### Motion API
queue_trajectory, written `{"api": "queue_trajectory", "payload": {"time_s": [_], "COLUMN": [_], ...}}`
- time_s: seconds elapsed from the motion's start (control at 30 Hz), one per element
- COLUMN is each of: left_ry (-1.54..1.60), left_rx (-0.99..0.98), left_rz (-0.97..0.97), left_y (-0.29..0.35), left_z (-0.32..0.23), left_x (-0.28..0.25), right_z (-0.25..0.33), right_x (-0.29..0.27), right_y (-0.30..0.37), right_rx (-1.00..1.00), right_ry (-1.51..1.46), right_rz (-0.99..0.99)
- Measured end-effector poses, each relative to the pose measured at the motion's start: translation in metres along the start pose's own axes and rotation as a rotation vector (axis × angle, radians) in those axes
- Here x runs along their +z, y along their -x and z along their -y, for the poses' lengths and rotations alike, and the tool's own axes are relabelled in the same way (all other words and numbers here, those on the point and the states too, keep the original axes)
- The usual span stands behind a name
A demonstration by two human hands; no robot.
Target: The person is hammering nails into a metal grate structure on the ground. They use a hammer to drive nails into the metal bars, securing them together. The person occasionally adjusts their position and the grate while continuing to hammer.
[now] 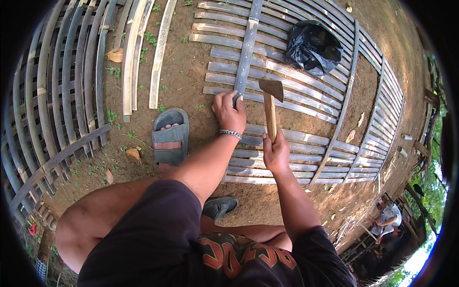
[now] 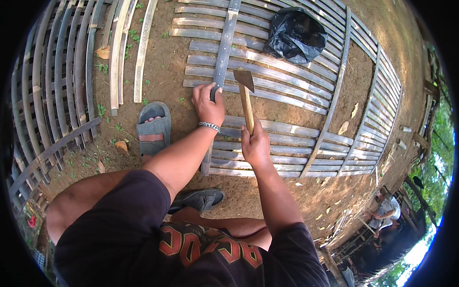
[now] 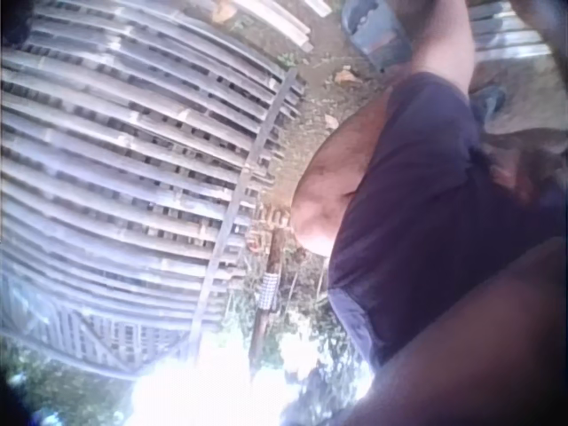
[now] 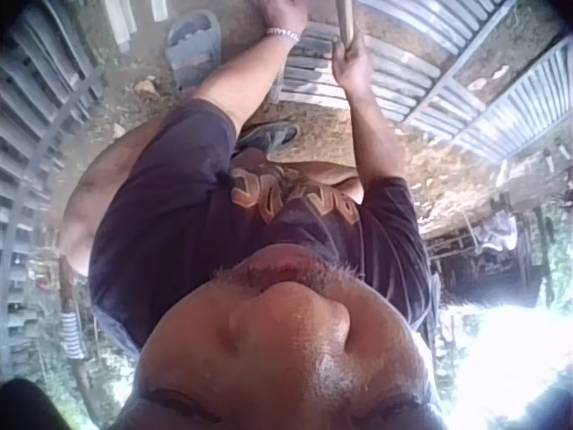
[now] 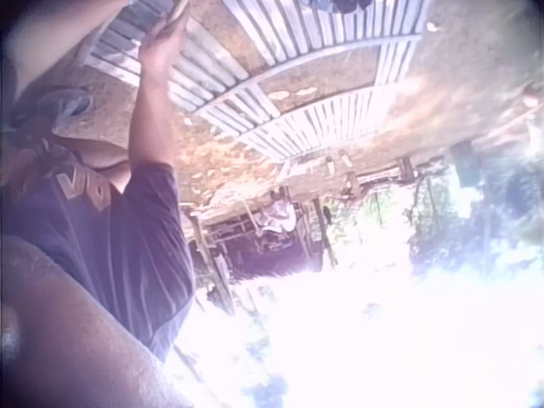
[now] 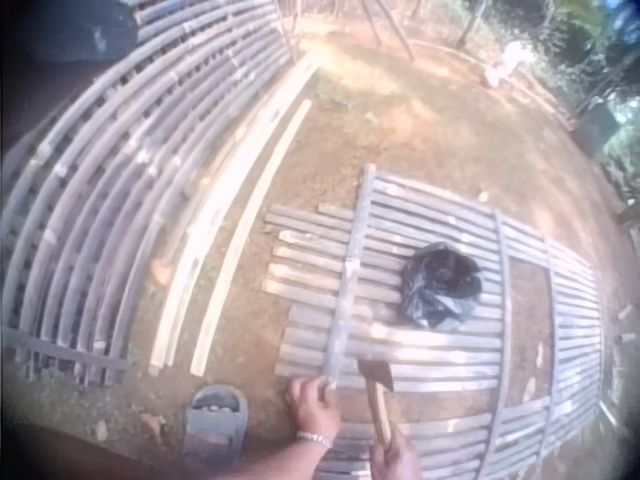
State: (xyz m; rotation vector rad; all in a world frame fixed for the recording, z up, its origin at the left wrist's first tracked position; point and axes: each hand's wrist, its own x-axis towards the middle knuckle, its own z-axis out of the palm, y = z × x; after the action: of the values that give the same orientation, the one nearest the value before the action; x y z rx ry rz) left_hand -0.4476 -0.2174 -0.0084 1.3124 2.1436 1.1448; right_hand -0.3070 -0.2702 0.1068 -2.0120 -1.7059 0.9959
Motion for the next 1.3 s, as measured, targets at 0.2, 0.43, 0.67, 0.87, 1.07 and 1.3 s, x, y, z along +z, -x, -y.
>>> {"api": "queue_trajectory", "payload": {"time_s": [0.2,0.43,0.67,0.87,1.07,1.3], "left_ry": [-0.305,-0.411,-0.433,-0.425,-0.44,-0.432], "left_rx": [0.03,0.01,0.004,-0.007,-0.024,-0.031], "left_rz": [0.136,0.25,0.283,0.294,0.33,0.354], "left_y": [0.001,0.005,0.005,0.005,0.002,0.002], "left_z": [-0.014,-0.005,-0.001,-0.002,-0.003,-0.005], "left_x": [-0.025,-0.021,-0.02,-0.019,-0.02,-0.021], "right_z": [0.005,-0.006,-0.014,-0.034,-0.02,-0.023], "right_x": [-0.001,0.007,0.015,0.012,0.0,0.004], "right_y": [0.011,0.024,0.009,-0.004,0.002,-0.007], "right_rx": [0.191,0.253,0.103,-0.062,-0.124,-0.076], "right_ry": [-0.136,-0.154,-0.086,0.058,-0.059,0.144], "right_rz": [0.023,0.1,0.142,0.224,0.069,0.254]}}
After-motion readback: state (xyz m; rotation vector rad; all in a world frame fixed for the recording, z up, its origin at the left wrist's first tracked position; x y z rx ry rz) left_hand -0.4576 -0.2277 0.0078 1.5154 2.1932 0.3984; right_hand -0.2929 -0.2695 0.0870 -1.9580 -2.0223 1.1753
